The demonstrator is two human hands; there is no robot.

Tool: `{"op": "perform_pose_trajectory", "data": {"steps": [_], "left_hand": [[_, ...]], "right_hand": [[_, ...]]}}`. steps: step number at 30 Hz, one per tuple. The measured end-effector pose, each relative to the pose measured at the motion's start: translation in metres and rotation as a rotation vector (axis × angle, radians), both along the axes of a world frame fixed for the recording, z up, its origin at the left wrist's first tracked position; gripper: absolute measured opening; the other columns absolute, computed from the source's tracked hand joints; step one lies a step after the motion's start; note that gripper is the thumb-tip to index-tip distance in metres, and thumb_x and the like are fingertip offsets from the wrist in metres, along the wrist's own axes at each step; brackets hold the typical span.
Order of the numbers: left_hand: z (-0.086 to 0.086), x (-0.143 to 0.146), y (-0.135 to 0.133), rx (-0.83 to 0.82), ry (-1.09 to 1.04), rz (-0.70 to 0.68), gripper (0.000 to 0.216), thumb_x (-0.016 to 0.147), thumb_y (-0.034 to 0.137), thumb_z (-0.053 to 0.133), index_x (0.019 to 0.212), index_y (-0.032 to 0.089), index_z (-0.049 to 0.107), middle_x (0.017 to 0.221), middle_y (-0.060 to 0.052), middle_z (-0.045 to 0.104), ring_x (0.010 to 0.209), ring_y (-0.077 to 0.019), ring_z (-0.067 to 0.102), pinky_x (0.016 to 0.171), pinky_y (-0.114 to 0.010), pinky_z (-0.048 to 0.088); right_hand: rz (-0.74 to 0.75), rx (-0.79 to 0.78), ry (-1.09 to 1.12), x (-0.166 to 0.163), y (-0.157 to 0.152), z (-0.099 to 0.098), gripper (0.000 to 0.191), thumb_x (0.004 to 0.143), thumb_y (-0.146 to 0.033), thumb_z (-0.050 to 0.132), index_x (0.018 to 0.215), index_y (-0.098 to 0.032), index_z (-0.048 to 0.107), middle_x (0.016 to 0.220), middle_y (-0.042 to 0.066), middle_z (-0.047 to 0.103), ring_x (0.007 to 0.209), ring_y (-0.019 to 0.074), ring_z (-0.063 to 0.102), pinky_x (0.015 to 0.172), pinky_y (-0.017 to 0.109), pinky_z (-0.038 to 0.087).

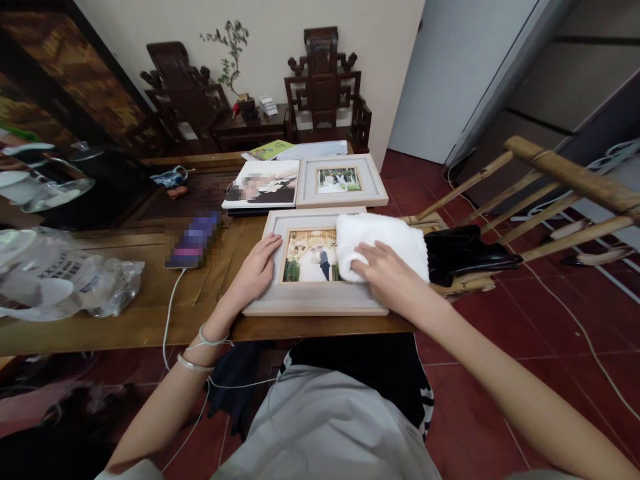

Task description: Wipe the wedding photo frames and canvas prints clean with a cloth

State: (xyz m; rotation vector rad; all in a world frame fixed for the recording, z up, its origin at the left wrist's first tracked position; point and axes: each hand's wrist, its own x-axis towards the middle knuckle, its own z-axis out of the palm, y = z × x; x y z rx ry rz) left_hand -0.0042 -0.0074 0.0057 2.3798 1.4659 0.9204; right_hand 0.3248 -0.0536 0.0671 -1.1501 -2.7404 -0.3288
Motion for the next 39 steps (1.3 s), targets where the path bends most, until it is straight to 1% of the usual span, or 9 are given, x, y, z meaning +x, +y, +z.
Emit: {"op": "perform_pose_trajectory", "data": {"steps": [5,8,15,20,23,27,32,35,39], "left_hand": [[0.001,0.002,-0.001,-0.002,0.027,0.027,0.048,0.098,0.017,0.042,0.143,0.012,0.058,0.155,-0.017,0.054,0.151,-0.0287,0.045,0.128,-0.054,0.033],[0.003,0.001,-0.002,-0.004,0.048,-0.012,0.051,0.096,0.011,0.038,0.144,0.010,0.057,0.156,-0.017,0.054,0.153,-0.0277,0.042,0.129,-0.051,0.032],[0.006,0.004,-0.001,-0.014,0.126,-0.032,0.050,0.103,0.023,0.037,0.149,0.009,0.052,0.159,-0.018,0.050,0.156,-0.0286,0.036,0.129,-0.053,0.029],[0.003,0.004,-0.001,0.012,0.143,-0.005,0.050,0.104,0.024,0.035,0.148,0.006,0.052,0.159,-0.020,0.049,0.155,-0.0286,0.038,0.129,-0.052,0.030],[0.002,0.004,-0.002,0.017,0.137,0.003,0.051,0.103,0.023,0.035,0.148,0.006,0.053,0.158,-0.020,0.050,0.154,-0.0288,0.039,0.129,-0.051,0.030],[0.002,0.007,-0.003,0.021,0.127,0.024,0.050,0.103,0.023,0.036,0.147,0.004,0.053,0.157,-0.020,0.051,0.154,-0.0293,0.040,0.130,-0.050,0.030],[0.001,0.008,-0.003,0.031,0.081,0.041,0.049,0.102,0.020,0.038,0.145,0.008,0.055,0.156,-0.018,0.054,0.152,-0.0284,0.042,0.129,-0.050,0.031],[-0.001,0.007,-0.001,0.047,0.081,0.041,0.048,0.101,0.019,0.037,0.144,0.009,0.056,0.155,-0.017,0.055,0.152,-0.0277,0.043,0.129,-0.050,0.033],[0.000,0.008,0.000,0.051,0.111,0.031,0.048,0.101,0.019,0.037,0.145,0.008,0.055,0.155,-0.018,0.054,0.152,-0.0288,0.042,0.129,-0.051,0.032]], "right_hand": [[0.076,-0.033,0.035,-0.001,-0.073,0.010,0.054,0.064,0.007,0.049,0.108,-0.018,0.068,0.127,0.019,0.071,0.130,0.0298,0.063,0.110,0.044,0.051],[0.079,-0.041,0.050,-0.008,-0.081,0.013,0.052,0.066,0.007,0.049,0.108,-0.018,0.068,0.127,0.019,0.071,0.128,0.0297,0.063,0.106,0.041,0.054],[-0.105,-0.034,0.086,-0.024,0.025,0.005,0.052,0.076,0.008,0.043,0.120,-0.010,0.065,0.141,0.027,0.061,0.121,0.0357,0.065,0.097,0.050,0.054],[-0.123,0.082,0.005,-0.036,0.088,-0.002,0.063,0.075,0.011,0.043,0.128,-0.016,0.063,0.154,0.020,0.053,0.142,0.0397,0.048,0.108,0.062,0.043],[-0.120,0.078,-0.121,-0.045,0.071,-0.007,0.055,0.079,0.009,0.047,0.124,-0.016,0.066,0.149,0.021,0.057,0.139,0.0416,0.051,0.110,0.065,0.040],[-0.054,0.007,-0.178,-0.047,0.003,0.004,0.044,0.081,0.004,0.053,0.117,-0.014,0.069,0.140,0.023,0.063,0.129,0.0416,0.058,0.104,0.058,0.046],[0.114,-0.157,-0.070,-0.046,-0.069,0.028,0.056,0.068,0.004,0.056,0.117,-0.019,0.068,0.127,0.019,0.069,0.113,0.0362,0.067,0.087,0.045,0.056],[0.161,-0.177,0.009,-0.049,-0.075,0.028,0.062,0.066,0.005,0.052,0.121,-0.019,0.067,0.135,0.018,0.067,0.121,0.0356,0.065,0.092,0.045,0.057],[0.065,-0.156,0.043,-0.052,-0.038,0.010,0.069,0.069,0.012,0.043,0.128,-0.017,0.063,0.145,0.017,0.061,0.134,0.0335,0.059,0.104,0.047,0.053]]}}
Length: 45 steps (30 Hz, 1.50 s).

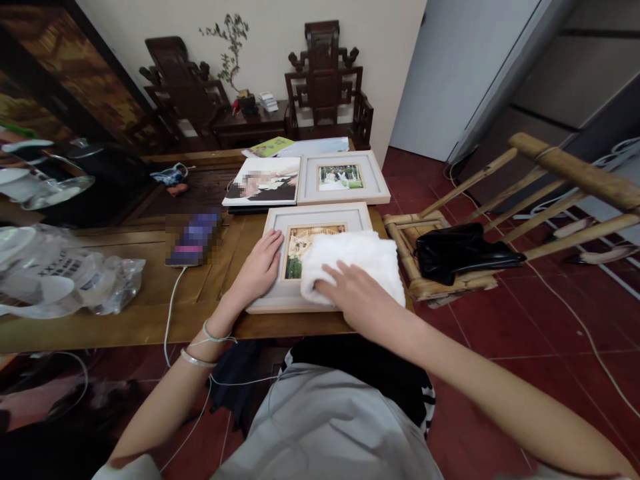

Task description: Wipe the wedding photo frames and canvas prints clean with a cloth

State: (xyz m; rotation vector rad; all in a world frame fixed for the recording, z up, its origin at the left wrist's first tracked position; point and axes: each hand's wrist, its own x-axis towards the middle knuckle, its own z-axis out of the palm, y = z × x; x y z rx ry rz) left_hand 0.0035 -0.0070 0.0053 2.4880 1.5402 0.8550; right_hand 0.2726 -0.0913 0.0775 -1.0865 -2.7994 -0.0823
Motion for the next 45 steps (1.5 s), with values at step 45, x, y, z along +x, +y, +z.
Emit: {"op": "perform_pose_trajectory", "data": {"steps": [45], "left_hand": [[0.009,-0.001,0.003,-0.122,0.023,-0.010,0.052,0.104,0.026,0.036,0.148,0.004,0.052,0.160,-0.020,0.047,0.154,-0.0290,0.039,0.129,-0.050,0.031]], "right_hand": [[-0.189,0.120,-0.249,-0.003,0.087,-0.010,0.058,0.087,0.006,0.041,0.134,-0.015,0.065,0.157,0.021,0.050,0.143,0.0445,0.045,0.113,0.066,0.035]]}}
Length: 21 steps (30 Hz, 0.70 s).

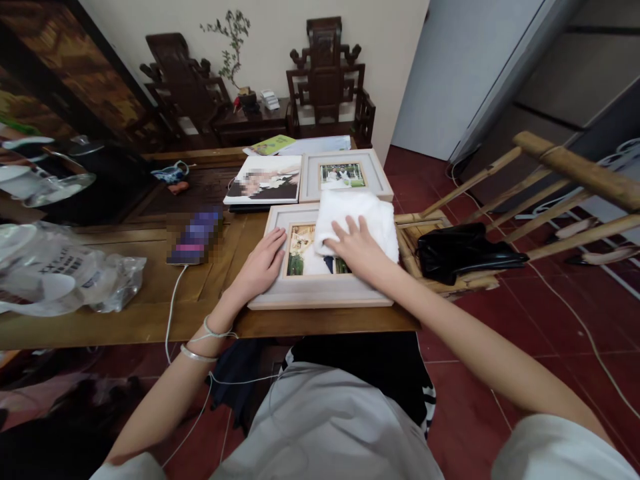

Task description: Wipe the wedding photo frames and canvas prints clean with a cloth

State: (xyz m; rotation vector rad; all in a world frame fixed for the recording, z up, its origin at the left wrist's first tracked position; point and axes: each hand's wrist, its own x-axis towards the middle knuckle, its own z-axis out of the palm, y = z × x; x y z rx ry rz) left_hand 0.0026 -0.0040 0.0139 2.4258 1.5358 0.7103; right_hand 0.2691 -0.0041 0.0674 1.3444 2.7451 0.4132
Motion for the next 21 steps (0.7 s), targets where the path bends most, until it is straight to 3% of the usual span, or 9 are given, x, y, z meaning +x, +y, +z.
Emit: {"op": "perform_pose_trajectory", "data": {"steps": [6,10,14,17,21], "left_hand": [[-0.001,0.003,0.000,0.019,-0.009,0.021,0.052,0.103,0.025,0.035,0.148,0.005,0.052,0.160,-0.019,0.048,0.153,-0.0303,0.040,0.128,-0.053,0.033],[-0.003,0.002,0.001,0.024,-0.007,0.011,0.052,0.103,0.025,0.035,0.148,0.008,0.052,0.160,-0.018,0.048,0.154,-0.0295,0.039,0.127,-0.053,0.034],[-0.004,0.000,0.002,0.024,0.024,-0.012,0.052,0.104,0.026,0.034,0.149,0.007,0.051,0.161,-0.019,0.047,0.154,-0.0291,0.038,0.128,-0.051,0.033],[-0.003,-0.001,0.002,0.010,0.033,-0.030,0.053,0.104,0.026,0.034,0.150,0.007,0.050,0.161,-0.019,0.047,0.155,-0.0285,0.038,0.129,-0.050,0.032],[0.000,-0.002,0.002,-0.004,0.030,-0.046,0.052,0.104,0.026,0.034,0.150,0.008,0.050,0.160,-0.018,0.048,0.155,-0.0281,0.038,0.129,-0.051,0.031]], "right_hand": [[0.118,-0.212,0.095,0.003,-0.103,0.030,0.062,0.075,0.006,0.050,0.129,-0.018,0.069,0.145,0.019,0.061,0.130,0.0396,0.059,0.105,0.058,0.048],[0.197,-0.359,0.170,-0.005,-0.124,0.040,0.069,0.073,0.006,0.050,0.134,-0.020,0.067,0.151,0.017,0.058,0.136,0.0395,0.055,0.108,0.058,0.049],[0.121,-0.313,0.210,-0.012,-0.089,0.019,0.075,0.074,0.010,0.044,0.141,-0.018,0.062,0.157,0.016,0.053,0.147,0.0396,0.045,0.115,0.061,0.042],[0.047,-0.185,0.224,-0.009,-0.038,0.006,0.073,0.075,0.012,0.041,0.140,-0.015,0.062,0.160,0.018,0.049,0.151,0.0397,0.038,0.118,0.062,0.036],[-0.050,-0.050,0.242,-0.006,0.031,0.005,0.072,0.077,0.013,0.037,0.142,-0.010,0.057,0.166,0.020,0.038,0.153,0.0417,0.032,0.118,0.065,0.034]]}}
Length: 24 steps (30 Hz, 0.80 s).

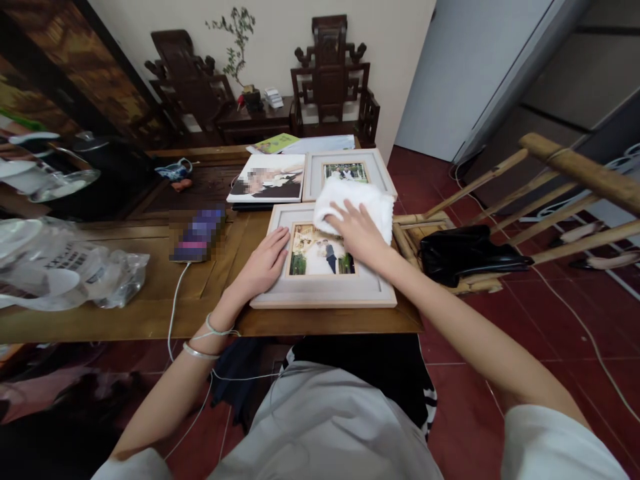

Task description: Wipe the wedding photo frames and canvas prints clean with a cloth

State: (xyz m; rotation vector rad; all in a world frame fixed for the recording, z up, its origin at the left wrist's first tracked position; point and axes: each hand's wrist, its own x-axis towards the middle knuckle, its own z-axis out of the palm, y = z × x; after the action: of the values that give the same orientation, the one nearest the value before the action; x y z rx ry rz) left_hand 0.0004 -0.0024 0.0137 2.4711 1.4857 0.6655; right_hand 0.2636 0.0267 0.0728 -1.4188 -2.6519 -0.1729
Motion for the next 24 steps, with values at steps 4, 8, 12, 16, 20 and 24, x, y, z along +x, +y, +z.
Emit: {"op": "perform_pose_trajectory", "data": {"steps": [4,8,12,16,20,24], "left_hand": [[0.000,0.000,0.000,-0.007,-0.024,0.012,0.052,0.104,0.026,0.036,0.150,0.008,0.051,0.161,-0.018,0.048,0.154,-0.0279,0.038,0.129,-0.051,0.031],[-0.004,0.001,-0.001,0.006,-0.055,0.035,0.051,0.103,0.024,0.035,0.150,0.010,0.051,0.160,-0.017,0.048,0.155,-0.0277,0.038,0.128,-0.052,0.033],[-0.006,0.004,0.000,0.016,-0.056,0.046,0.052,0.102,0.022,0.035,0.149,0.008,0.051,0.160,-0.018,0.048,0.155,-0.0282,0.038,0.128,-0.052,0.033],[-0.007,0.004,0.001,0.029,-0.054,0.047,0.052,0.102,0.022,0.036,0.149,0.010,0.052,0.160,-0.017,0.048,0.154,-0.0279,0.038,0.128,-0.052,0.033],[-0.005,0.003,0.001,0.022,-0.036,0.028,0.052,0.102,0.022,0.035,0.149,0.008,0.051,0.159,-0.018,0.049,0.154,-0.0283,0.038,0.129,-0.052,0.031],[-0.004,0.001,0.001,0.003,-0.013,0.013,0.053,0.103,0.023,0.033,0.150,0.005,0.050,0.160,-0.020,0.048,0.155,-0.0295,0.037,0.129,-0.053,0.031]], "right_hand": [[-0.014,-0.004,-0.041,-0.007,0.025,0.001,0.074,0.078,0.014,0.035,0.145,-0.009,0.056,0.167,0.020,0.035,0.154,0.0457,0.027,0.118,0.070,0.030],[0.068,-0.090,-0.129,-0.015,-0.018,0.001,0.067,0.082,0.012,0.037,0.140,-0.012,0.063,0.164,0.021,0.040,0.152,0.0477,0.031,0.116,0.073,0.031],[0.192,-0.234,-0.159,-0.007,-0.093,0.017,0.070,0.079,0.012,0.044,0.140,-0.016,0.064,0.161,0.020,0.045,0.148,0.0458,0.040,0.112,0.069,0.040],[0.305,-0.361,-0.095,-0.004,-0.140,0.033,0.072,0.075,0.010,0.049,0.137,-0.022,0.066,0.163,0.017,0.044,0.147,0.0440,0.043,0.110,0.066,0.045],[0.310,-0.361,-0.081,-0.017,-0.132,0.025,0.075,0.075,0.011,0.046,0.141,-0.020,0.063,0.165,0.016,0.041,0.150,0.0432,0.038,0.113,0.067,0.042],[0.193,-0.229,-0.083,-0.025,-0.076,0.002,0.080,0.074,0.013,0.040,0.145,-0.018,0.059,0.167,0.014,0.038,0.155,0.0444,0.028,0.116,0.077,0.030]]}}
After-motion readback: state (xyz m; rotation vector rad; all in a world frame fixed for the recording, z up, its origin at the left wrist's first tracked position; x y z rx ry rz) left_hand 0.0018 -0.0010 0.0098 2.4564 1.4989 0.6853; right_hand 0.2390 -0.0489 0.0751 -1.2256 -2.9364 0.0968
